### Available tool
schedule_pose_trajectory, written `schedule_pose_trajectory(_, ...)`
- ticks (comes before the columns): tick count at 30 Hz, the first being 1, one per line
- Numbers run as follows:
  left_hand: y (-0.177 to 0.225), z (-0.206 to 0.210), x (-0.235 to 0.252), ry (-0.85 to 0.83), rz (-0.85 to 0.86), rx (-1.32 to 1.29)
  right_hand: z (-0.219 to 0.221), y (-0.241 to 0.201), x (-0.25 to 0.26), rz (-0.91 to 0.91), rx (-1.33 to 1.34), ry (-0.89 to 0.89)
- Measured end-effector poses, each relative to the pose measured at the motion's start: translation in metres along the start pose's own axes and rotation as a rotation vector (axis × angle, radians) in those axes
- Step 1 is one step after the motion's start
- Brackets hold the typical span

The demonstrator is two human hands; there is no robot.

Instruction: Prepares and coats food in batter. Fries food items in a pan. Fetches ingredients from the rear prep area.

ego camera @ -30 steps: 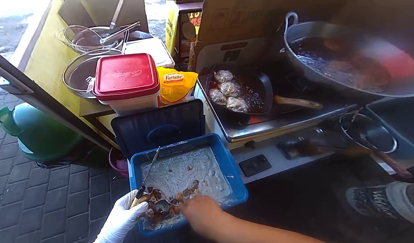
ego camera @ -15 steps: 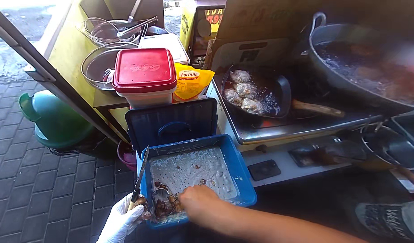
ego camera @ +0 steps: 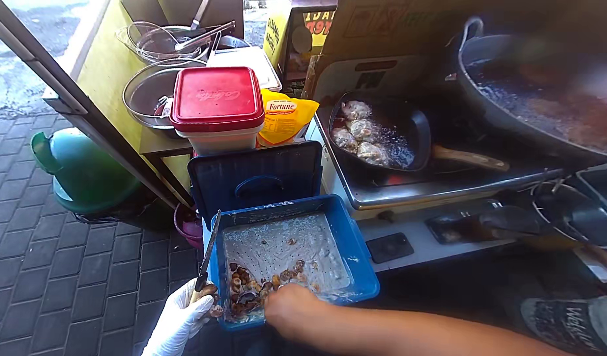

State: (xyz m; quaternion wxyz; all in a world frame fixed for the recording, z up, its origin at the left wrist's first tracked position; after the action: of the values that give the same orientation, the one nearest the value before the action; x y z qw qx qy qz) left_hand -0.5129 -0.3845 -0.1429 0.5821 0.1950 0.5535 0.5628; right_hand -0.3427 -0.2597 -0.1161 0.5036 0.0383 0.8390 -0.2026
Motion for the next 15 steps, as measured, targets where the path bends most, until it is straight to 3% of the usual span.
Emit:
schedule_pose_trajectory(8, 0.0, -0.003, -0.004, -0.003, 0.015, -0.023, -0.022, 0.046, -0.015, 0.085, 0.214, 0.107)
schedule_pose_trajectory(15, -0.009, -0.005, -0.005, -0.009, 0.059, -0.127, -0.007, 0.012, 0.003, 0.092, 0.201, 0.061)
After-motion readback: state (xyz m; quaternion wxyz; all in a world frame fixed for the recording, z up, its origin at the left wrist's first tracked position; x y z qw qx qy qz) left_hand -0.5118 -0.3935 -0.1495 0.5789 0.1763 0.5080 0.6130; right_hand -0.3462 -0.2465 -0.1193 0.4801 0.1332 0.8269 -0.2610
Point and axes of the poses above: each hand's wrist, its own x-axis towards the middle knuckle, its own z-axis out of the palm, y = z × x, the point moved 5 cm from there along x, towards the middle knuckle, and after that the axes turned 13 degrees about -y, right-handed, at the moved point
